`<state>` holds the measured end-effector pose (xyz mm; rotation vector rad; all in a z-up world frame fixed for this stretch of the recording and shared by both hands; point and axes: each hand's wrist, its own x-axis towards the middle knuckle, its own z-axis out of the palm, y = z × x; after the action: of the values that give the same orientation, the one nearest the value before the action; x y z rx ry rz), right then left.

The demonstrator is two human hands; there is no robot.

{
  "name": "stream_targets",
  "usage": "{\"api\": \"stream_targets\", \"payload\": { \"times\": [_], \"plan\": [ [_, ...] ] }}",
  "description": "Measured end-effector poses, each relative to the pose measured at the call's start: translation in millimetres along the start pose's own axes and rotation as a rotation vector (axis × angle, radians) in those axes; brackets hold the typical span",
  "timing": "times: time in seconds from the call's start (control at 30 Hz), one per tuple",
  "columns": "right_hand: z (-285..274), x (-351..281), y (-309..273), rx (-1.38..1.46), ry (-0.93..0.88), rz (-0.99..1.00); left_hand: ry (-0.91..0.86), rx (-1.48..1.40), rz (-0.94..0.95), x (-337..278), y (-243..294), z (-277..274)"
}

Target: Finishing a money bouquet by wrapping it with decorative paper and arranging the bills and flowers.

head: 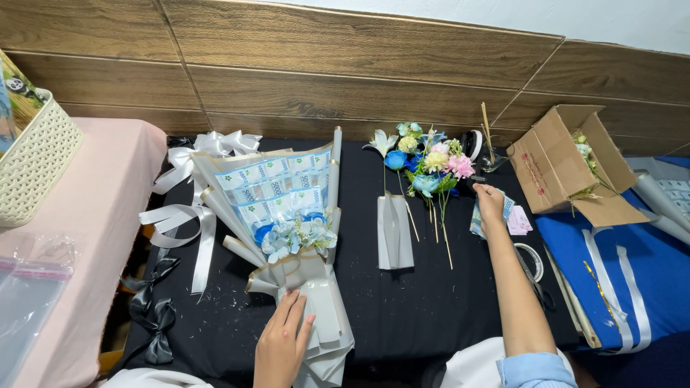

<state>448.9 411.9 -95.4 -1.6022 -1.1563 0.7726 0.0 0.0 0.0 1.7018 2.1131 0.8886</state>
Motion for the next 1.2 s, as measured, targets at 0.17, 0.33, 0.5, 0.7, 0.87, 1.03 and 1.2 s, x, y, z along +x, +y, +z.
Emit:
{"api": "stream_targets", "payload": {
  "times": [0.17,0.33,0.5,0.7,0.87,1.03,1.2],
  "plan": [
    [7.5,-5.3,-8.8,-0.158,0.092,-0.022,-0.008,0.015,-0.009,0.8,-0.5,1.2],
    [9.3,2.2,-9.0,-0.438,0.184,-0.04,0.013,0.017,0.005,0.4,-0.3,1.7],
    [5.6,5.1,-3.9,-0.758,0.155,-0.371,0.037,0.02,0.033,0.1,-1.7,3.5],
    [-1.0,-0.4,11.9,-0.554,0.188,-0.405,0.035,0.031,0.018,-2.7,-7.1,11.7],
    [-34.9,-31.4,-8.3,-0.75,0.05,-0.453,0.075,0.013,0.063,0.2,8.1,-6.2],
    [-48.2,-105.8,-83.9,-0.663,-0.259,-0.368,0.111,0.027,0.086,-6.3,6.3,-6.0],
    [-18.6,-212.3,-167.4,-0.657,-0.624,-0.362,0.197,0.075,0.235,-9.2,-1.8,-2.1]
  ]
}}
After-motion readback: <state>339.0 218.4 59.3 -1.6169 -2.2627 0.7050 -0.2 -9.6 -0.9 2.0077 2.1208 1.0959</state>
